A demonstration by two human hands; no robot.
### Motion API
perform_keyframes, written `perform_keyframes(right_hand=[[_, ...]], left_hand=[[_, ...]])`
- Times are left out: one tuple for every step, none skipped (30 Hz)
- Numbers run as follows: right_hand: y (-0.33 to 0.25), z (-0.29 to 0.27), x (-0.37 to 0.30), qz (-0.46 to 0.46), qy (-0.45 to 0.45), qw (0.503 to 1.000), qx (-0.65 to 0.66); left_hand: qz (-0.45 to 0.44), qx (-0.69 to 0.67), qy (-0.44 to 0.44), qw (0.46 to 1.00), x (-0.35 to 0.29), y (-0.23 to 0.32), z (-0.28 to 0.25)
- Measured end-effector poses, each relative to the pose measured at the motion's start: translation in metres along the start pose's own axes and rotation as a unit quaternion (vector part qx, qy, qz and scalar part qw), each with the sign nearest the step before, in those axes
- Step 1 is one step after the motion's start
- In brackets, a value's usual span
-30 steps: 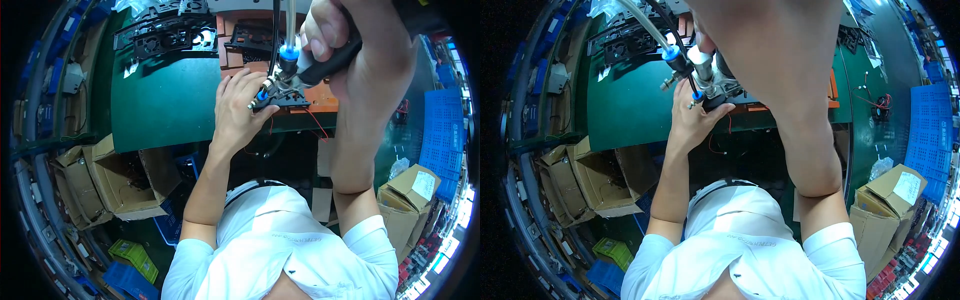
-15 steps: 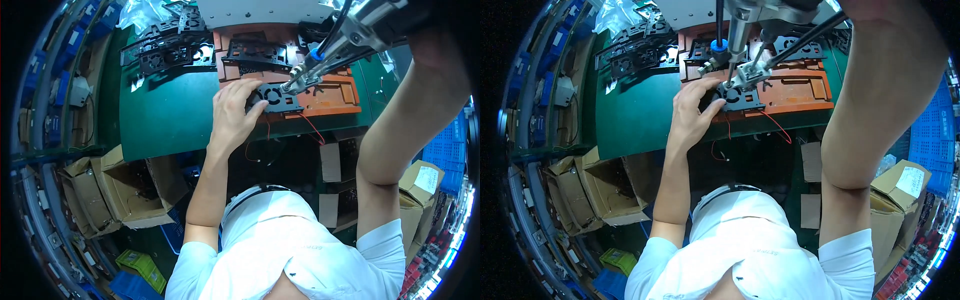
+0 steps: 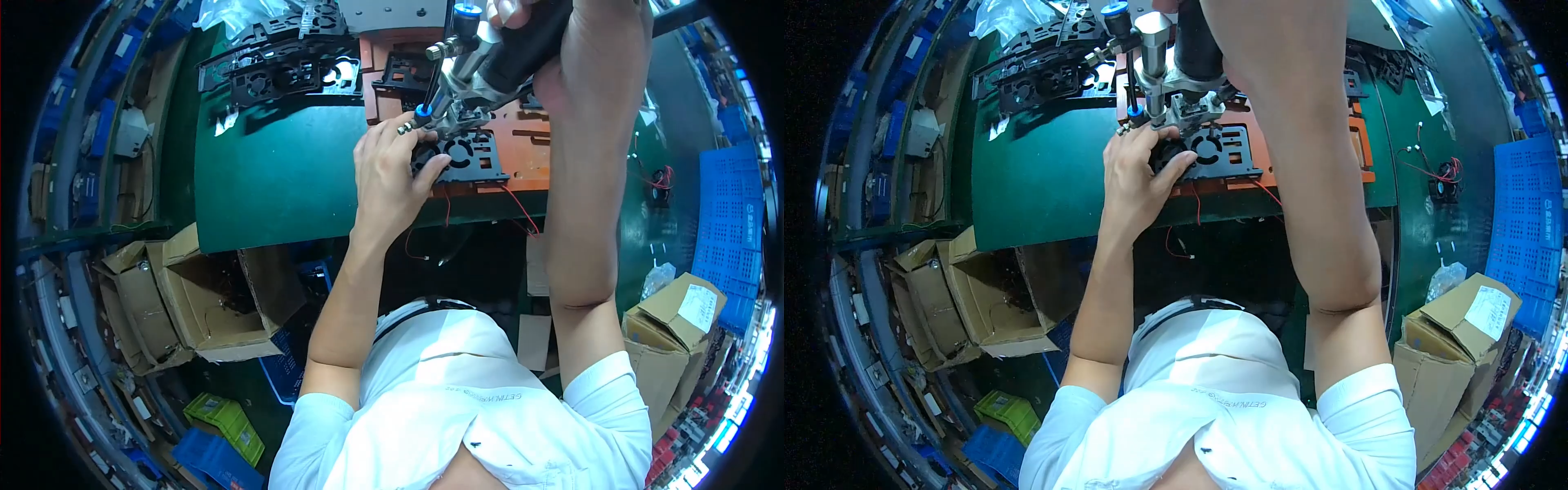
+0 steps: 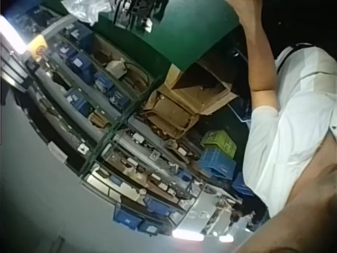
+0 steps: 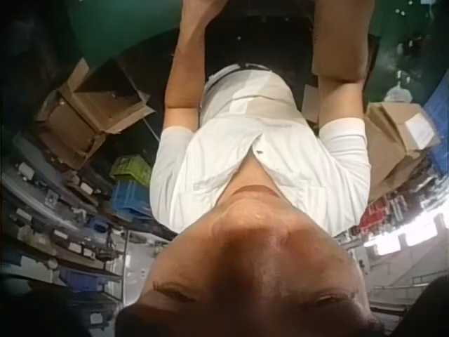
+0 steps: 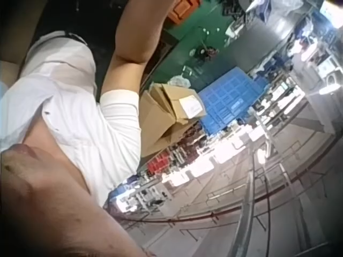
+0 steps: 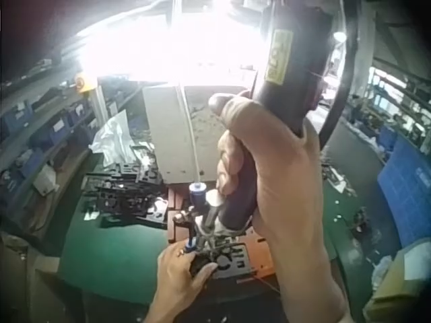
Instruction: Assembling cooling fans into a plastic housing frame using an electric screwdriver.
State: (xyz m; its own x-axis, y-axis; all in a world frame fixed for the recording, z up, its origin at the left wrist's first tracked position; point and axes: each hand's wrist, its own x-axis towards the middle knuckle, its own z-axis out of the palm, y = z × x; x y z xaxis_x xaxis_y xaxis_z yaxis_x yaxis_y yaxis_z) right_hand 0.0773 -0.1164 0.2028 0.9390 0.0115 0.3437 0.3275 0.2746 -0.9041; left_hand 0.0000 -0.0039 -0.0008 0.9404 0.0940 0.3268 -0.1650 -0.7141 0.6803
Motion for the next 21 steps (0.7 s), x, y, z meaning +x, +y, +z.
perform_keyframes(right_hand=[[0.0013, 0.0004, -0.0006, -0.002, 0.006, 1.000, 0.008], [0.0023, 0.0007, -0.0002, -0.001, 0.006, 1.000, 0.006], [0.0038, 0.0008, 0.0003, -0.007, 0.002, 1.000, 0.002], [0.0052, 0.0006, 0.0007, -0.014, -0.002, 1.000, -0.002], [0.0068, 0.0003, 0.0008, -0.013, -0.002, 1.000, -0.003], [0.0076, -0.0006, 0.0013, -0.019, -0.002, 1.000, 0.007], [0.0079, -0.0014, 0.0016, -0.024, -0.003, 1.000, 0.017], [0.0073, -0.0018, 0.0018, -0.024, -0.003, 1.000, 0.016], [0.0066, -0.0022, 0.0019, -0.023, -0.001, 1.000, 0.016], [0.0062, -0.0027, 0.0020, -0.023, 0.000, 1.000, 0.016], [0.0062, -0.0040, 0.0021, -0.023, 0.000, 1.000, 0.016], [0.0071, -0.0045, 0.0016, -0.019, -0.002, 1.000, 0.021], [0.0081, -0.0043, 0.0011, -0.015, -0.003, 1.000, 0.026], [0.0088, -0.0034, -0.0001, -0.014, -0.005, 1.000, 0.027], [0.0081, -0.0034, -0.0015, -0.019, -0.001, 1.000, 0.025], [0.0074, -0.0032, -0.0028, -0.024, 0.003, 0.999, 0.023], [0.0067, -0.0028, -0.0040, -0.023, 0.002, 0.999, 0.023], [0.0077, -0.0026, -0.0042, -0.022, 0.000, 1.000, 0.013], [0.0087, -0.0021, -0.0042, -0.019, -0.002, 1.000, 0.003], [0.0082, 0.0002, -0.0036, -0.018, -0.002, 1.000, 0.003], [0.0052, 0.0047, -0.0039, -0.004, 0.005, 1.000, -0.004]], left_hand=[[0.000, -0.007, 0.001, 1.000, 0.0006, 0.0007, 0.0002], [0.000, -0.014, 0.001, 1.000, 0.0011, 0.0013, 0.0002], [-0.001, -0.015, 0.000, 1.000, 0.0010, 0.0019, 0.0000], [-0.001, -0.011, 0.004, 1.000, 0.0007, 0.0023, -0.0006], [-0.002, -0.007, 0.009, 1.000, 0.0001, 0.0021, -0.0007], [-0.001, -0.008, 0.008, 1.000, 0.0005, 0.0020, 0.0000], [0.001, -0.010, 0.008, 1.000, 0.0009, 0.0017, 0.0006], [0.003, -0.012, 0.008, 1.000, 0.0012, 0.0017, 0.0012], [0.003, -0.012, 0.007, 1.000, 0.0015, 0.0019, 0.0014], [0.006, -0.013, 0.006, 1.000, 0.0020, 0.0024, 0.0014], [0.010, -0.014, 0.005, 1.000, 0.0025, 0.0028, 0.0015], [0.009, -0.013, 0.006, 1.000, 0.0017, 0.0019, 0.0010], [0.011, -0.007, 0.007, 1.000, 0.0010, 0.0011, 0.0008], [0.014, -0.001, 0.009, 1.000, 0.0003, 0.0006, 0.0004], [0.014, -0.001, 0.010, 1.000, 0.0007, 0.0022, 0.0003], [0.017, 0.000, 0.010, 1.000, 0.0011, 0.0045, -0.0006], [0.019, 0.000, 0.011, 1.000, 0.0009, 0.0060, -0.0015], [0.019, 0.001, 0.011, 1.000, 0.0006, 0.0052, -0.0022], [0.018, -0.009, 0.005, 1.000, -0.0005, 0.0037, -0.0037], [0.016, -0.018, -0.001, 1.000, -0.0018, 0.0019, -0.0051], [0.014, -0.019, -0.002, 1.000, -0.0054, 0.0008, -0.0067]])
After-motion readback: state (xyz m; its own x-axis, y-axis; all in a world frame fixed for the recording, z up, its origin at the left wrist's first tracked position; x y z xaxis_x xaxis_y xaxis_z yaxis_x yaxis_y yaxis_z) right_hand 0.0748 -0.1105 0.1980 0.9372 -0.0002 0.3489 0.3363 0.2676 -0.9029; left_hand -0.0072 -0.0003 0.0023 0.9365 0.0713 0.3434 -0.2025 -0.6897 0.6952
